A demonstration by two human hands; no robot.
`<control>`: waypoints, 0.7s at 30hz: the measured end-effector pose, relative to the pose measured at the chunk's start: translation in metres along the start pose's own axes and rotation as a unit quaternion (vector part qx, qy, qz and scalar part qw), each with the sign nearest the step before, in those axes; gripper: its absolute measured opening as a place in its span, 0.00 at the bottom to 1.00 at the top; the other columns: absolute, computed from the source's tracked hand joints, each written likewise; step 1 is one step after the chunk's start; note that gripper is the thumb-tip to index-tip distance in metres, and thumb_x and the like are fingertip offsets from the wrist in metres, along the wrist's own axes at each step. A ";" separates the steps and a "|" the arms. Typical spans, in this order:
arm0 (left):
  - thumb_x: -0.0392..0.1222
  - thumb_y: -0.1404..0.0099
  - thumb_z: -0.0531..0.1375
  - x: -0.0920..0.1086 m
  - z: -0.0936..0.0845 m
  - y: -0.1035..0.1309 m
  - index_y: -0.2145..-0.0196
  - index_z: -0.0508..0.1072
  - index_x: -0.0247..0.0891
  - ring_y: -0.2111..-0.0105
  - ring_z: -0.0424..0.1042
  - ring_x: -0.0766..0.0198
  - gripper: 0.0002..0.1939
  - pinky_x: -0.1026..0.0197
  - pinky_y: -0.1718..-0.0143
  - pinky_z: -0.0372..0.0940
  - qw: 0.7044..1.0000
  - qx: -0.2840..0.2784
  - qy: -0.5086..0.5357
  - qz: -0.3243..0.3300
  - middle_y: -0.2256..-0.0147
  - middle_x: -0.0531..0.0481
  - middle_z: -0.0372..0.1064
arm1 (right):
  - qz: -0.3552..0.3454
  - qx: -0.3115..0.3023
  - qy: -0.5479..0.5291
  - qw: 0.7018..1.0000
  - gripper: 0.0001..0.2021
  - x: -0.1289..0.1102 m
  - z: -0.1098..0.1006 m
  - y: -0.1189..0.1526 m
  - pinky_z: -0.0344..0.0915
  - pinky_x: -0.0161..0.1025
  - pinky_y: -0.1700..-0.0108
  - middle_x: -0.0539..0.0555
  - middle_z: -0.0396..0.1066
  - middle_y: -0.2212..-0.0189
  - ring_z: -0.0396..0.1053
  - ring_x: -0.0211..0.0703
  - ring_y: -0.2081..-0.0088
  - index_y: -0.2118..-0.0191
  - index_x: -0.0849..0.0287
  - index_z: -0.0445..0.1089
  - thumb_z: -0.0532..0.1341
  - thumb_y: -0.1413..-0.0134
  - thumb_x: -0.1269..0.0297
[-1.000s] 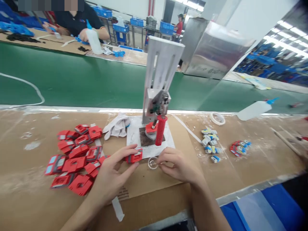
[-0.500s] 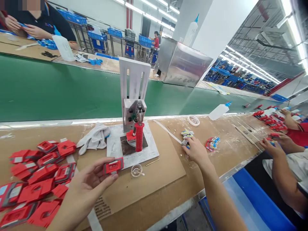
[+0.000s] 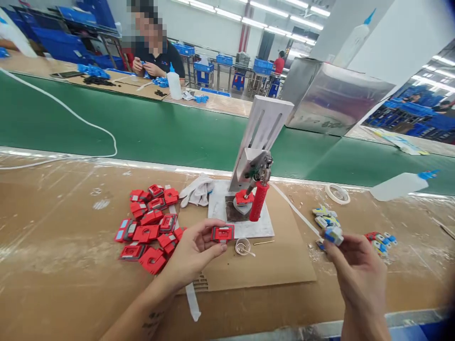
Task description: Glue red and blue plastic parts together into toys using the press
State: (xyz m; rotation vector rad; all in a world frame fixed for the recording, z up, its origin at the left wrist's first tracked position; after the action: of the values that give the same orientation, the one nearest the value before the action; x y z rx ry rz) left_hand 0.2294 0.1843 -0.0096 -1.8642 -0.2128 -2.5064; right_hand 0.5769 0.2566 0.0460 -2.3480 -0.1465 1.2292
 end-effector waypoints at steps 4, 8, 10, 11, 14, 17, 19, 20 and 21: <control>0.37 0.42 0.70 -0.001 0.007 0.003 0.53 0.74 0.36 0.55 0.81 0.60 0.19 0.64 0.53 0.75 0.999 -0.036 0.004 -0.008 0.56 0.43 0.81 | -0.161 -0.192 -0.074 0.965 0.09 -0.099 0.044 0.031 0.71 0.33 0.64 0.51 0.78 0.66 0.76 0.39 0.68 0.58 0.55 0.72 0.67 0.44 0.71; 0.36 0.39 0.67 0.004 0.012 0.008 0.52 0.75 0.35 0.55 0.81 0.57 0.17 0.59 0.51 0.76 0.998 -0.039 -0.036 0.028 0.55 0.41 0.81 | -0.237 -0.308 -0.044 0.921 0.10 -0.149 0.085 0.040 0.69 0.32 0.67 0.47 0.75 0.71 0.73 0.37 0.70 0.57 0.54 0.73 0.65 0.43 0.73; 0.35 0.39 0.66 0.008 0.011 0.010 0.52 0.76 0.35 0.55 0.81 0.56 0.17 0.58 0.49 0.75 0.997 -0.028 -0.051 0.053 0.54 0.40 0.81 | -0.227 -0.318 -0.060 0.919 0.08 -0.154 0.098 0.040 0.69 0.32 0.69 0.46 0.73 0.73 0.72 0.37 0.73 0.57 0.55 0.73 0.65 0.41 0.71; 0.35 0.39 0.66 0.011 0.011 0.011 0.51 0.76 0.35 0.54 0.81 0.55 0.17 0.57 0.48 0.75 0.996 -0.022 -0.053 0.065 0.53 0.40 0.80 | -0.224 -0.316 -0.068 0.919 0.08 -0.154 0.102 0.042 0.69 0.32 0.69 0.46 0.73 0.74 0.72 0.37 0.73 0.56 0.55 0.73 0.66 0.41 0.70; 0.34 0.37 0.64 0.016 0.009 0.014 0.48 0.76 0.36 0.52 0.81 0.54 0.18 0.58 0.47 0.75 0.995 -0.024 -0.046 0.088 0.50 0.40 0.79 | -0.254 -0.258 -0.054 0.930 0.09 -0.154 0.106 0.050 0.71 0.34 0.66 0.49 0.75 0.69 0.73 0.39 0.70 0.53 0.55 0.72 0.64 0.38 0.71; 0.33 0.34 0.60 0.020 0.008 0.017 0.45 0.74 0.37 0.48 0.78 0.55 0.20 0.58 0.46 0.74 0.992 -0.019 -0.067 0.110 0.45 0.40 0.76 | -0.293 -0.193 -0.006 0.936 0.12 -0.155 0.104 0.058 0.71 0.36 0.63 0.52 0.76 0.66 0.75 0.41 0.66 0.50 0.56 0.70 0.61 0.37 0.74; 0.33 0.34 0.60 0.023 0.008 0.019 0.43 0.74 0.38 0.44 0.76 0.54 0.22 0.57 0.44 0.73 0.984 -0.002 -0.114 0.140 0.42 0.40 0.73 | -0.312 -0.196 0.019 0.929 0.12 -0.157 0.108 0.062 0.71 0.37 0.63 0.53 0.76 0.66 0.74 0.42 0.66 0.50 0.57 0.70 0.60 0.36 0.75; 0.33 0.34 0.60 0.025 0.008 0.020 0.42 0.73 0.38 0.42 0.74 0.53 0.23 0.56 0.43 0.73 0.977 0.006 -0.143 0.155 0.41 0.40 0.72 | -0.321 -0.204 0.030 0.925 0.12 -0.158 0.111 0.064 0.70 0.38 0.63 0.53 0.76 0.66 0.74 0.43 0.66 0.49 0.58 0.69 0.60 0.36 0.75; 0.34 0.34 0.60 0.026 0.009 0.022 0.41 0.73 0.39 0.41 0.72 0.53 0.23 0.55 0.42 0.72 0.971 0.012 -0.172 0.168 0.40 0.40 0.71 | -0.327 -0.211 0.042 0.920 0.11 -0.160 0.114 0.065 0.70 0.39 0.63 0.53 0.75 0.67 0.74 0.44 0.66 0.49 0.59 0.69 0.59 0.36 0.75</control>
State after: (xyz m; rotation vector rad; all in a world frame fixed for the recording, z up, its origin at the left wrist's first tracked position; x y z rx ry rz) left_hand 0.2327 0.1656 0.0198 -2.1054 0.0694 -1.9496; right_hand 0.3839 0.1920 0.0806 -2.3669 -1.1668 0.8065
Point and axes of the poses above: each hand's wrist, its own y-axis away from the middle knuckle, its own z-axis out of the palm, x = y × z, the point moved 7 cm from there along -y, towards the middle knuckle
